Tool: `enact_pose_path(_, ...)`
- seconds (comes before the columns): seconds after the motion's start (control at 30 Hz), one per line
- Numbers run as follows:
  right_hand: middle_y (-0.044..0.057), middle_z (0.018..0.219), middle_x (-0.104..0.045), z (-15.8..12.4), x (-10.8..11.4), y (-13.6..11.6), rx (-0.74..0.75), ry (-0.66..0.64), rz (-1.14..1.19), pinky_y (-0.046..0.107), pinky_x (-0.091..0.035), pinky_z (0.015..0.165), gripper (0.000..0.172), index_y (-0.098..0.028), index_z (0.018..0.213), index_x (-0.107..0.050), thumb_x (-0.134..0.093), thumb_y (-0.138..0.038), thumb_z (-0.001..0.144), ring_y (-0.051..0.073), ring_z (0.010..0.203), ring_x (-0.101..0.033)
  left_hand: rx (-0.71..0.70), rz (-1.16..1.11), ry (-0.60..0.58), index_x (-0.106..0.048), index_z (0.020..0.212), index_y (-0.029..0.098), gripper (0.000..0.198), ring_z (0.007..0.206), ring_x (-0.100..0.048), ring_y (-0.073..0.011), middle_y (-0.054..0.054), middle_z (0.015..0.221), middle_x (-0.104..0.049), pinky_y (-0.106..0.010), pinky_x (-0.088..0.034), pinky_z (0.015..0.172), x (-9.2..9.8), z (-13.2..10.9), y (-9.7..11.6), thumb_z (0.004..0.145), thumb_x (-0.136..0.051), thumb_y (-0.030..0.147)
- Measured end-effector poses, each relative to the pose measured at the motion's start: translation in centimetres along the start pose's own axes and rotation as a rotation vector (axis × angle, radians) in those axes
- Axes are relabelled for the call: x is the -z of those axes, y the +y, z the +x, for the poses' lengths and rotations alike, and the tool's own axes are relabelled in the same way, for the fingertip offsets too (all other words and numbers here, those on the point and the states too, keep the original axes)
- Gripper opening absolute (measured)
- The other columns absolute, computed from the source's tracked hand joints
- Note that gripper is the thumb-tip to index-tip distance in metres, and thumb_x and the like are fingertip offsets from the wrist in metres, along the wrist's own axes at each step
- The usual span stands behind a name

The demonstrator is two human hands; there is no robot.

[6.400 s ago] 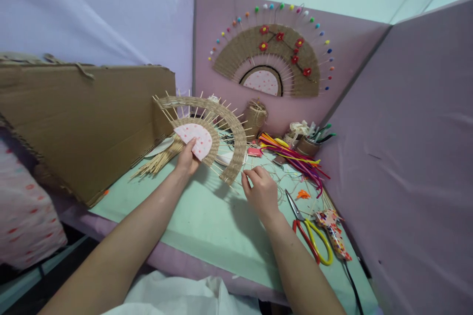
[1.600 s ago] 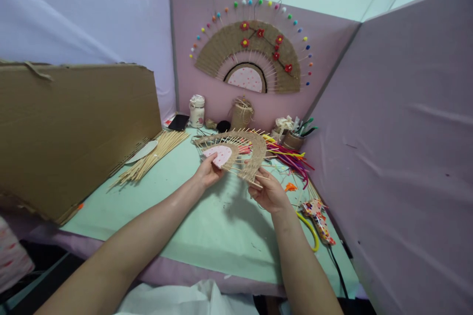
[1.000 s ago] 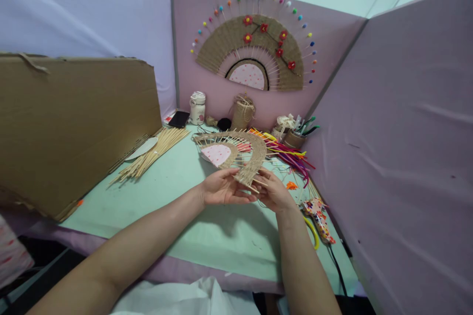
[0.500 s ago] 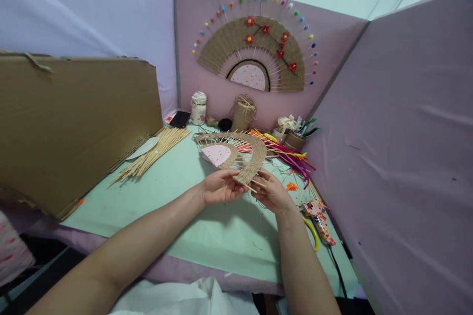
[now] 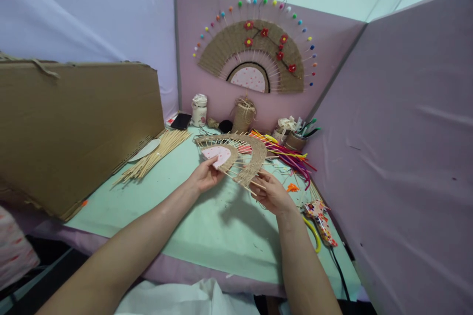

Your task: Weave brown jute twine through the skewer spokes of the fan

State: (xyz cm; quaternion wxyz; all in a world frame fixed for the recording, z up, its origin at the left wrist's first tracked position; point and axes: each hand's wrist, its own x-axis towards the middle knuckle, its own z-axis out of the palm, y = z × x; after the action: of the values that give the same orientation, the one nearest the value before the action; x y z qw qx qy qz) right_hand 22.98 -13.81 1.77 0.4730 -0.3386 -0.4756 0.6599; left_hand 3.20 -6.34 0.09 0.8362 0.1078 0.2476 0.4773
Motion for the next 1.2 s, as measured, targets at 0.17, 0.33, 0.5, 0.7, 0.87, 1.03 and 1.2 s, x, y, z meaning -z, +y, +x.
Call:
enact_pose_path(0.17,-0.004,0.058,-0.047,0.7,0.2,0.9,0.127,0.234,-0.280,0.021,-0.026,0.046,0.017,-0.018,0.078,-0.061,-0.066,-0.031,0.067,0.006,0.048,-0.032,-0.010,0.067,-0.021,-0.049,0.125,0.008,0.040,0.072,-0.070,-0.0182,-0.012,0.086,-0.072,-0.024,-0.056,0.064,-0.1,0.0,0.5,0.085,-0.047,0.009)
enact_pose_path(0.33,-0.001,0.063,-0.054,0.8,0.2,0.8,0.355,0.408,-0.615,0.024,-0.034,0.056,0.013,-0.018,0.070,-0.061,-0.059,-0.030,0.073,0.012,0.058,-0.044,-0.057,0.141,-0.027,-0.047,0.129,0.008,0.044,0.071,-0.069,-0.0182,-0.011,0.086,-0.073,-0.026,-0.056,0.067,-0.6,0.0,2.6,0.085,-0.047,0.010)
enact_pose_path(0.5,0.002,0.070,-0.059,0.4,-0.6,0.4,0.568,0.555,-0.844,0.026,-0.036,0.061,0.018,-0.019,0.073,-0.062,-0.057,-0.035,0.079,0.014,0.063,-0.048,-0.175,0.264,0.000,-0.050,0.127,0.009,0.043,0.063,-0.068,-0.0170,-0.010,0.082,-0.073,-0.025,-0.056,0.060,-0.6,0.0,5.4,0.084,-0.048,0.009)
enact_pose_path(0.7,0.000,0.062,-0.055,0.7,-0.4,1.2,0.549,0.585,-0.983,0.025,-0.034,0.059,0.025,-0.019,0.068,-0.057,-0.056,-0.040,0.080,0.012,0.057,-0.044,-0.267,0.254,-0.002,-0.052,0.125,0.011,0.042,0.065,-0.068,-0.0171,-0.010,0.087,-0.073,-0.026,-0.056,0.063,1.2,-0.2,5.5,0.083,-0.049,0.008)
enact_pose_path(0.87,-0.001,0.056,-0.051,0.6,-0.4,1.3,0.533,0.634,-1.076,0.025,-0.032,0.057,0.030,-0.019,0.063,-0.054,-0.057,-0.044,0.079,0.011,0.054,-0.041,-0.252,0.244,0.005,-0.054,0.122,0.013,0.041,0.066,-0.069,-0.0172,-0.010,0.089,-0.073,-0.027,-0.057,0.063,2.3,0.2,5.1,0.081,-0.050,0.007)
enact_pose_path(1.03,-0.001,0.054,-0.051,0.5,-0.6,1.2,0.548,0.642,-1.099,0.025,-0.033,0.056,0.032,-0.019,0.062,-0.055,-0.056,-0.045,0.079,0.011,0.054,-0.043,-0.275,0.260,0.007,-0.056,0.118,0.013,0.037,0.065,-0.069,-0.0168,-0.010,0.086,-0.073,-0.026,-0.057,0.062,2.7,0.3,5.4,0.081,-0.050,0.008)
enact_pose_path(1.2,-0.001,0.056,-0.053,0.5,-0.5,1.3,0.589,0.627,-1.136,0.025,-0.034,0.057,0.032,-0.018,0.063,-0.055,-0.056,-0.045,0.080,0.011,0.054,-0.044,-0.266,0.296,0.011,-0.055,0.116,0.011,0.037,0.067,-0.068,-0.0168,-0.011,0.087,-0.072,-0.027,-0.057,0.061,2.8,0.3,5.4,0.080,-0.054,0.009)
